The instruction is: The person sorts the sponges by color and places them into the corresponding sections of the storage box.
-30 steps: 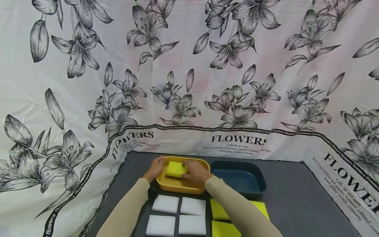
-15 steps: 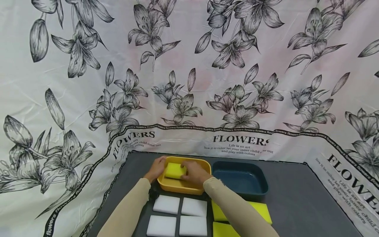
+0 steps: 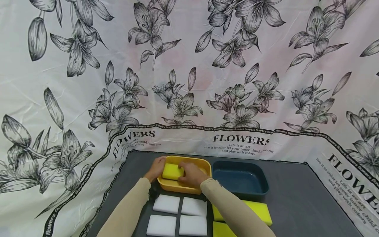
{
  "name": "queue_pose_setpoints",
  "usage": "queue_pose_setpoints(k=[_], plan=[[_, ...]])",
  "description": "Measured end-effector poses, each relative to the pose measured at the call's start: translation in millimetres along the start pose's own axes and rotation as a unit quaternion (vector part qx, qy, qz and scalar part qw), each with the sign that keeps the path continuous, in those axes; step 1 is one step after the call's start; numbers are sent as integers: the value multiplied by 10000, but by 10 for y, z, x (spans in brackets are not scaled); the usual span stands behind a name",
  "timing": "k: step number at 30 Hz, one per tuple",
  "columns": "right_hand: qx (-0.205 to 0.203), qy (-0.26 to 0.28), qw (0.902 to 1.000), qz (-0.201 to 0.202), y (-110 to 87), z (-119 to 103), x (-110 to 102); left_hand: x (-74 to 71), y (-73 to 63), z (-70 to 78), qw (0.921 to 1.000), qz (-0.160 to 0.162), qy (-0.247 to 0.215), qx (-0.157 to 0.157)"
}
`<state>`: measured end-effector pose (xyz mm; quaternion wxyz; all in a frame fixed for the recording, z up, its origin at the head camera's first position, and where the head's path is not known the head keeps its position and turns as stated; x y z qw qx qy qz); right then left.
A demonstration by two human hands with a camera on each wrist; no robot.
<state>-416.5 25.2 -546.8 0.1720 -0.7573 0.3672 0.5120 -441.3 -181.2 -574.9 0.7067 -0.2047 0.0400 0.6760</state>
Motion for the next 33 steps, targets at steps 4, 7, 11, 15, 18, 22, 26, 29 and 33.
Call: queue_pose_setpoints(k=[4, 7, 11, 15, 18, 22, 26, 29, 33], plan=[[2, 40, 10000, -28, -27, -16, -8, 11, -11, 9, 10000, -27, 28, 22], [-28, -61, 9999, -82, -45, -6, -32, 15, -7, 9, 10000, -47, 43, 24], [-202, -318, 9992, -143, -61, 23, -156, 11, 5, 14, 10000, -90, 34, -17], [-519, -502, 9973, -106, -88, 40, -385, -15, 13, 44, 9999, -122, 88, 26], [-576, -536, 9969, -101, -119, 67, -557, -38, 11, 62, 9999, -112, 125, 25], [-468, -541, 9973, -145, -176, 129, -772, -50, 1, 70, 9998, -172, 66, -7], [-475, -747, 9958, -237, -276, 198, -979, -45, 3, 48, 9998, -212, 33, -18], [-507, -843, 9948, -250, -390, 260, -1133, -38, 9, 26, 9997, -226, 52, -39], [-518, -940, 9940, -201, -569, 341, -1350, -26, -11, 12, 9996, -254, 56, -86]])
Point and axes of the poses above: each hand's wrist, its own y-axis towards the middle knuckle, its own x-axis out of the palm, z = x × y, the point moved 3 cm from there along y, towards the middle knuckle, and after that the axes turned 10 degrees about -x, right-handed, at the moved point
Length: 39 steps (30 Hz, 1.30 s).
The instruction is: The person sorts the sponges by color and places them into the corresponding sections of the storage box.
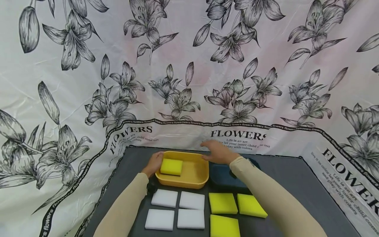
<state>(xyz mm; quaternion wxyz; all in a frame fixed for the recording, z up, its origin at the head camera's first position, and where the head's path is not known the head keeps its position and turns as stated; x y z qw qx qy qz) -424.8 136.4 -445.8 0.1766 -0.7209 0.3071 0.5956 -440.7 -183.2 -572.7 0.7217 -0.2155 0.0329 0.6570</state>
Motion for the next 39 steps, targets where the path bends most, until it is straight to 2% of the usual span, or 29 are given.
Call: queue_pose_setpoints(k=[6, 14, 23, 31, 35, 39], plan=[[48, -326, 9993, 181, -351, 203, -233, -22, -14, 17, 10000, 40, 30, -53], [434, -750, 9957, 318, -1086, 442, -440, 29, -16, -9, 9999, 60, 56, -69], [764, -996, 9914, 370, -1840, 550, -610, -5, 23, -19, 9999, 104, 115, 8], [941, -1113, 9886, 388, -2445, 502, -558, -8, 17, 2, 9997, 187, 160, 35], [1056, -1053, 9879, 429, -2636, 433, -481, -19, -15, 4, 9997, 199, 135, -62], [910, -844, 9915, 388, -2772, 349, -363, -12, -38, 5, 9997, 170, 162, -69]])
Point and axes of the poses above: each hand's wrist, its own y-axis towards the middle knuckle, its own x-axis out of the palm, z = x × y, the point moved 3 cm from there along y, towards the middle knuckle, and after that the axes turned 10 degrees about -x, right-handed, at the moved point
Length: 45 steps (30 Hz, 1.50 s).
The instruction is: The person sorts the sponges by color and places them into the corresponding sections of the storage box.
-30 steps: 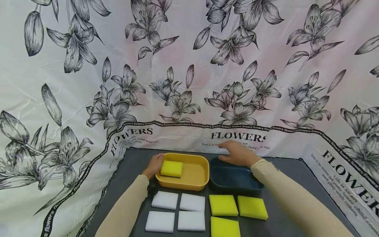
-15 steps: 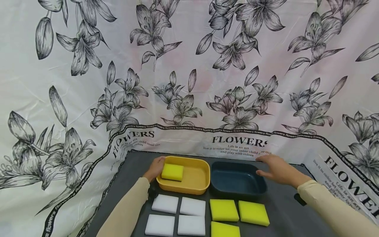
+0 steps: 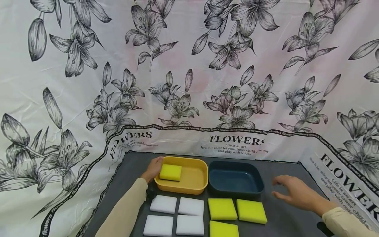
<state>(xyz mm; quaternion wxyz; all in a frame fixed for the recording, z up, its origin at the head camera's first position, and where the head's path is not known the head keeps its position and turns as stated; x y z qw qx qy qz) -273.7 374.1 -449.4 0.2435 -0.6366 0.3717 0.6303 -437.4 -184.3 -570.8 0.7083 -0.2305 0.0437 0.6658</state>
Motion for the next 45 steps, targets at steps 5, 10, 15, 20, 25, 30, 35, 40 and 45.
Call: queue_pose_setpoints(k=[5, 10, 15, 20, 25, 30, 35, 40, 45], plan=[[-201, 563, 9978, -294, -135, -103, 259, 7, 5, -26, 10000, -11, -14, 8], [-265, 1013, 9938, -371, -233, -175, 514, 19, 13, -38, 10000, -51, -13, 52], [-285, 1116, 9931, -207, -252, -239, 673, 9, 9, -19, 10000, -38, -35, 76], [-465, 1067, 9932, -73, -209, -301, 788, -1, 17, -6, 10000, -15, -50, 82], [-497, 1172, 9917, -177, -187, -313, 886, 11, -4, 6, 9999, -17, -74, 131], [-520, 1321, 9896, -231, -201, -292, 990, 20, -7, -4, 9998, -39, -151, 158], [-239, 1540, 9872, -337, -197, -315, 1013, 17, 2, 1, 9998, -67, -151, 133], [-150, 1386, 9896, -343, -182, -320, 991, 17, 11, 2, 9998, 11, -152, 122], [63, 1311, 9898, -551, -205, -303, 922, 19, 14, -6, 9998, -25, -146, 117]])
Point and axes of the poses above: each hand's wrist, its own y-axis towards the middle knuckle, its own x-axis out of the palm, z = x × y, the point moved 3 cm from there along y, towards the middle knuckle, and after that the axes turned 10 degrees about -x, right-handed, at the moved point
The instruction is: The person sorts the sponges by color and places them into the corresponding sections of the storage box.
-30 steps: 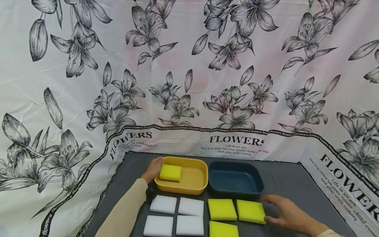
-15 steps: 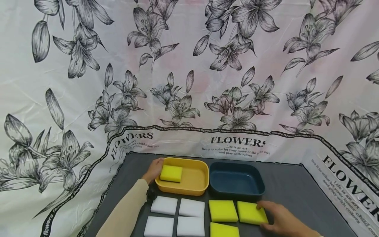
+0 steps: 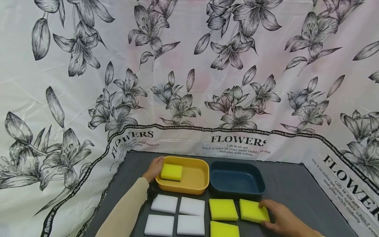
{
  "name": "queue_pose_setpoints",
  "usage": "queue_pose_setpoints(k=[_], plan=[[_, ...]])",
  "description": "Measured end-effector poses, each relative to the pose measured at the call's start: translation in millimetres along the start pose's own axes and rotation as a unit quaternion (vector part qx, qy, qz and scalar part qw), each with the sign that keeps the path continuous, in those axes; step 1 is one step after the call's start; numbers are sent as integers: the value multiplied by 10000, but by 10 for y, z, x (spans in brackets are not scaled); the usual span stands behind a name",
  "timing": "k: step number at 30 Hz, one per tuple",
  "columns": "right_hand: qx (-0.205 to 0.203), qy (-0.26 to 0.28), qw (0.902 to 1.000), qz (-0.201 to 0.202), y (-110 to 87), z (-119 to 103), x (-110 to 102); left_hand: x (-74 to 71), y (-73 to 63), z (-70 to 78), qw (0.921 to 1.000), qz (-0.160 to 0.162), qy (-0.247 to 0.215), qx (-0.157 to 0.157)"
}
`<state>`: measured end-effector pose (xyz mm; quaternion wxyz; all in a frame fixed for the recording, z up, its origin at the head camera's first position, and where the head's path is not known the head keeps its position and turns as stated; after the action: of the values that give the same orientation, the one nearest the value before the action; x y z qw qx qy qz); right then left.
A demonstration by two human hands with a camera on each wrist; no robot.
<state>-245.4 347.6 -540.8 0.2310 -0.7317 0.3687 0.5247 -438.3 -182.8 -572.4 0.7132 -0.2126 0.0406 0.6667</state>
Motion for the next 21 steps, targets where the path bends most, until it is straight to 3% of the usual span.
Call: queue_pose_setpoints(k=[3, 10, 16, 21], plan=[[8, -27, 10000, 34, -78, -23, -86, 6, -9, 6, 10000, -46, -7, 3], [-107, -489, 9960, 742, -186, -140, -442, -9, -26, 37, 10000, -69, -12, -5], [169, -723, 9923, 996, -100, -209, -759, -19, -38, 35, 10000, -63, 22, 16], [3, -941, 9868, 1318, 53, -233, -902, -6, -47, 29, 10000, -74, 31, 23]])
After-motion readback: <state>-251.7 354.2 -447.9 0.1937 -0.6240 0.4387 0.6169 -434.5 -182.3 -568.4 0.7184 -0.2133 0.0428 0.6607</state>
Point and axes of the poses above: each hand's wrist, its own y-axis towards the middle knuckle, its own x-axis out of the palm, z = x × y, the point moved 3 cm from there along y, towards the middle knuckle, and after that the axes turned 10 degrees about -x, right-handed, at the moved point
